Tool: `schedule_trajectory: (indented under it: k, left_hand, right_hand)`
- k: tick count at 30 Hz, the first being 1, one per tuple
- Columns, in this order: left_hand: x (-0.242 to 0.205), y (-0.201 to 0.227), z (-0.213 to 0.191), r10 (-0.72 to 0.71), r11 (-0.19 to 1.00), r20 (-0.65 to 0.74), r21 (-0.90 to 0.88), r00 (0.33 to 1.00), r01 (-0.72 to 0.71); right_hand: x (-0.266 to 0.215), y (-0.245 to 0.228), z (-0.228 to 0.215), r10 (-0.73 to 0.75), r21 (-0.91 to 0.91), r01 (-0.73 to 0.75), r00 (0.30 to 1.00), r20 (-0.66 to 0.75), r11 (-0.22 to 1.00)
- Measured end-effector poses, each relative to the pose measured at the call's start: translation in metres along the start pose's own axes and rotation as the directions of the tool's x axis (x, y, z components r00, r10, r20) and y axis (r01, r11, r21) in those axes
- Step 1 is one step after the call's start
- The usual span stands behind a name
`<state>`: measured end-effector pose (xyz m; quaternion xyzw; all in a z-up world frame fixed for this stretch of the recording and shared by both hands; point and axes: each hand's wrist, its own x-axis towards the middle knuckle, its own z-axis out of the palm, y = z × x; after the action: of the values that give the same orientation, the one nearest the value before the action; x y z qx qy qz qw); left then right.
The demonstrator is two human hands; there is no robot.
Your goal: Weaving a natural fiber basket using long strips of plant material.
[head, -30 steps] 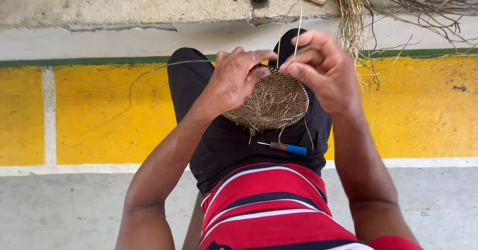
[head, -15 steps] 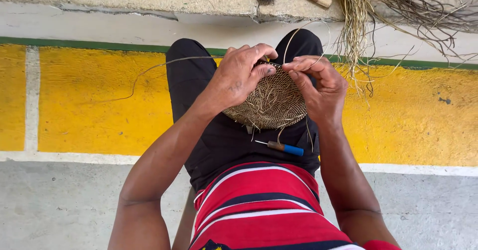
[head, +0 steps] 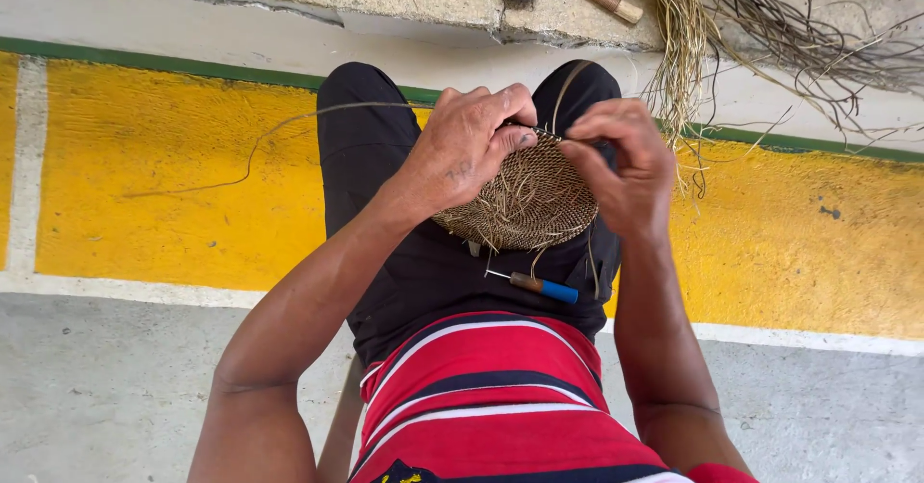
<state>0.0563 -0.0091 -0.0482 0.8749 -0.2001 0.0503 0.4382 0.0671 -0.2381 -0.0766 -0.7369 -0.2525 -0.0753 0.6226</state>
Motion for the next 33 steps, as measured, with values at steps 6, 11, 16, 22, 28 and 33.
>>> schedule_trajectory:
  k: [6,11,16,22,28,33]
  left_hand:
    - [0.000,0.004,0.001,0.031,0.999,-0.039,0.037,0.999,-0.030]
    - [-0.006,0.012,-0.003,-0.002,1.000,-0.018,0.013,1.000,0.002]
    - [-0.011,0.015,0.000,0.030,0.999,-0.046,-0.020,0.998,-0.031]
    - [-0.011,0.008,0.001,0.032,0.999,-0.021,0.016,0.999,-0.031]
    - [-0.006,0.003,0.002,0.102,0.992,-0.043,0.084,0.994,-0.098]
    - [-0.007,0.008,-0.003,0.052,0.994,0.060,0.097,0.997,-0.058]
  right_hand:
    - [0.007,-0.021,-0.004,-0.109,-0.362,0.162,0.981,0.163,0.918]
    - [0.018,0.011,-0.031,0.123,-0.126,-0.092,0.957,0.263,0.988]
    - [0.033,0.051,-0.022,0.389,-0.006,-0.419,0.837,0.386,0.908]
    - [0.046,0.097,-0.008,0.029,0.327,-0.220,0.865,0.501,0.919]
    - [0.058,0.094,0.000,0.468,-0.050,-0.465,0.877,0.106,0.884]
    - [0.016,0.073,-0.001,0.173,0.444,-0.298,0.938,0.300,0.845]
